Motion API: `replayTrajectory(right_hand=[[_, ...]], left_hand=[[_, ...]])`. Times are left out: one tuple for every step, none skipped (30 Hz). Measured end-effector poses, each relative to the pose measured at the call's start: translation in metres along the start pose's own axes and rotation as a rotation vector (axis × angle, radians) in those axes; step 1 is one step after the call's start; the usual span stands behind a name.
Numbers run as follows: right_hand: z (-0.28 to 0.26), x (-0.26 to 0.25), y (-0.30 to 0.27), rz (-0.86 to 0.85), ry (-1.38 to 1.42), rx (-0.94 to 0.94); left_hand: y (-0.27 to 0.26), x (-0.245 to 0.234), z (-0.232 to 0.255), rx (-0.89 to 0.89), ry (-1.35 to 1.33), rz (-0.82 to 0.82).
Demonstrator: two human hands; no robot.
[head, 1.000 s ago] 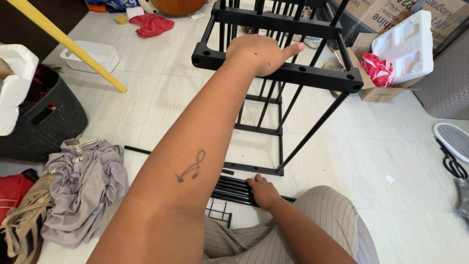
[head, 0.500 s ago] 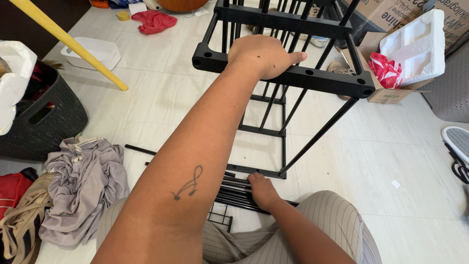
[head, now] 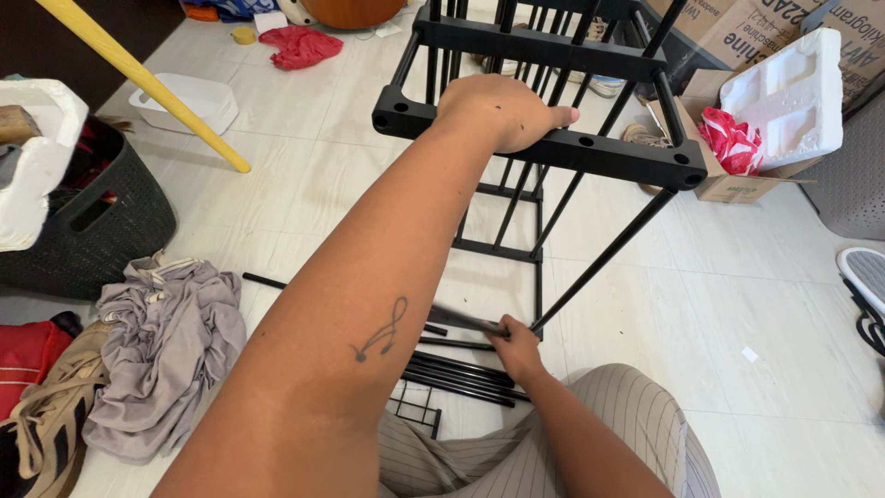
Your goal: The person assembles a black metal shoe rack by inserting vertical poles into horizontal frames and connecting crossbars. They work on the floor, repeatedly inserting and adjusting components to build the structure.
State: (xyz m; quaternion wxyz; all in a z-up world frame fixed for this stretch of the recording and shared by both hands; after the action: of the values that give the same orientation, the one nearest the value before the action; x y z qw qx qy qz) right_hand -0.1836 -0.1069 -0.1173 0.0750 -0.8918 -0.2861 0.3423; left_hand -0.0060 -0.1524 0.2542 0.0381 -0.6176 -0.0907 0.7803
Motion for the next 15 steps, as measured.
replayTrajectory(right_hand=[[-0.001,0.001,0.001,-0.002,0.08,-0.029],[-0.003,0.001,0.001,-0.005,0.159,-0.058],[-0.004,0.001,0.0,0.034,0.148,-0.07],[-0.005,0.001,-0.001,0.073,0.136,-0.083],[-0.005,0.0,-0.003,0.114,0.125,-0.091],[-0.006,-0.001,-0.004,0.164,0.07,-0.129],[-0.008,-0.004,-0.005,0.214,0.012,-0.165],[-0.009,-0.006,-0.006,0.263,-0.046,-0.2],[-0.01,-0.008,-0.005,0.255,-0.025,-0.18],[-0.012,-0.01,-0.005,0.247,-0.004,-0.159],[-0.013,-0.011,-0.004,0.236,0.019,-0.138],[-0.014,-0.012,-0.004,0.268,0.045,-0.191],[-0.016,-0.014,-0.003,0.301,0.071,-0.242],[-0.017,-0.016,-0.002,0.333,0.097,-0.294],[-0.018,-0.018,-0.001,0.325,0.132,-0.315]], left_hand=[[-0.001,-0.002,-0.001,0.01,0.009,-0.004],[-0.001,-0.003,-0.001,0.007,-0.005,-0.019],[-0.002,-0.003,-0.001,0.005,-0.02,-0.037],[-0.002,-0.003,-0.002,0.004,-0.035,-0.055],[-0.002,-0.003,-0.001,0.01,-0.026,-0.056],[-0.002,-0.003,-0.001,0.017,-0.017,-0.056],[-0.001,-0.003,-0.001,0.025,-0.011,-0.058],[-0.001,-0.003,-0.001,0.025,-0.012,-0.055],[-0.001,-0.003,-0.002,0.025,-0.013,-0.053],[0.0,-0.003,-0.002,0.025,-0.013,-0.05],[0.0,-0.003,-0.002,0.023,-0.019,-0.051],[0.0,-0.003,-0.002,0.021,-0.024,-0.053],[0.0,-0.002,-0.002,0.018,-0.03,-0.054],[0.0,-0.001,-0.002,0.017,-0.032,-0.045],[0.001,0.0,-0.002,0.015,-0.034,-0.035]])
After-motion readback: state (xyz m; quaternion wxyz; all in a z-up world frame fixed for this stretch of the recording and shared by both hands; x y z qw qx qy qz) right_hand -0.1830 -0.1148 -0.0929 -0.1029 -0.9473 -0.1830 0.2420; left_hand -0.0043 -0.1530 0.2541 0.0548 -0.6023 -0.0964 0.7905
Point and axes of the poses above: each hand's wrist, its own y-axis towards the middle knuckle, its own x-axis out of the palm, z = x × y, the point moved 1 cm from there along y, towards the middle knuckle, and after that the axes turned 15 degrees about -z, right-handed, at the moved point
